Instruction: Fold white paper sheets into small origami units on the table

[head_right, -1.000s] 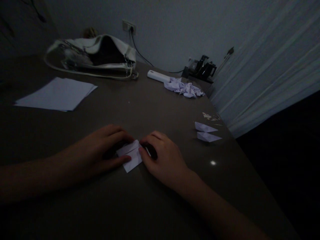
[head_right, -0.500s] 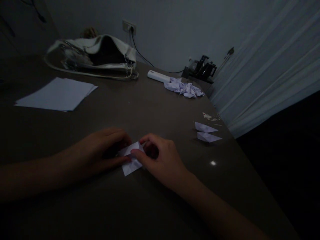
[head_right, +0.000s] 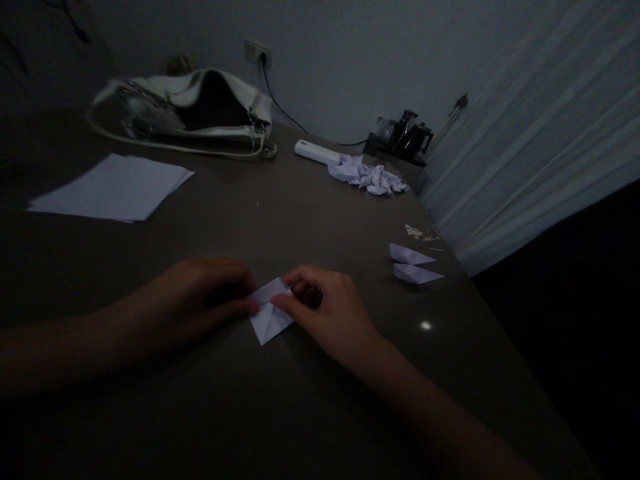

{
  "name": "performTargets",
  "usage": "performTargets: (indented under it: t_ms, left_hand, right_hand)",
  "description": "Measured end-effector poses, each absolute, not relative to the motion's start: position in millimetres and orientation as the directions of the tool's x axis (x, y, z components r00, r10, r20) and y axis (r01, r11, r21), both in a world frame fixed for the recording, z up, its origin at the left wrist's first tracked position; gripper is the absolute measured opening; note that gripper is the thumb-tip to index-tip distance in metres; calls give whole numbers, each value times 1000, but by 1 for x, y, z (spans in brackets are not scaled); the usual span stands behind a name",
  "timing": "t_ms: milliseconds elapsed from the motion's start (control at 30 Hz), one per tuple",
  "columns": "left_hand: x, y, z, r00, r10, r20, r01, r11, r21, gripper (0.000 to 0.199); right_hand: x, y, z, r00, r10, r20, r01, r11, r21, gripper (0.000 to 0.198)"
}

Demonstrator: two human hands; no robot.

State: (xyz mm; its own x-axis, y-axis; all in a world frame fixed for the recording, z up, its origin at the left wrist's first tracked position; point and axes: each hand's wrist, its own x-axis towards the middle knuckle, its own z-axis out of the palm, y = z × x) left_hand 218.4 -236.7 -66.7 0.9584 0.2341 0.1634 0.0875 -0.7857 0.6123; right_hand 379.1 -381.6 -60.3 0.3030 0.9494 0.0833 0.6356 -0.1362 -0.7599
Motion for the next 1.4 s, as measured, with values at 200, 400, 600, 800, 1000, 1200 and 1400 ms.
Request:
performTargets:
  t_ms: [200, 400, 600, 800, 1000, 1200, 1400]
  left_hand:
    - [218, -237, -67, 942, 272, 195, 111, -804, 585, 10]
    - [221, -237, -63, 935, 309, 174, 150, -790, 595, 9]
    - [220, -234, -59, 946, 280, 161, 142, -807, 573, 8]
    - [219, -231, -62, 951, 171, 256, 22, -866, 500, 20]
    - [217, -229, -64, 955, 69, 287, -63, -902, 428, 21]
    - [214, -232, -62, 974, 30, 224, -45, -946, 322, 27]
    - [212, -238, -61, 976, 60, 208, 0, -961, 275, 28]
  right_hand:
    - [388, -380, -53, 301, 954, -11, 678, -222, -701, 10]
    - [391, -383, -46, 244, 967, -71, 725, -231, -649, 11]
    - [390, -386, -46, 248, 965, -81, 725, -241, -645, 7]
    - [386, -386, -44, 206, 976, 67, 788, -124, -603, 7]
    - [385, -387, -41, 72, 986, 151, 864, 14, -503, 16]
    - [385, -387, -36, 19, 991, 133, 887, 45, -459, 17]
    - [386, -386, -35, 50, 991, 127, 890, 14, -455, 16]
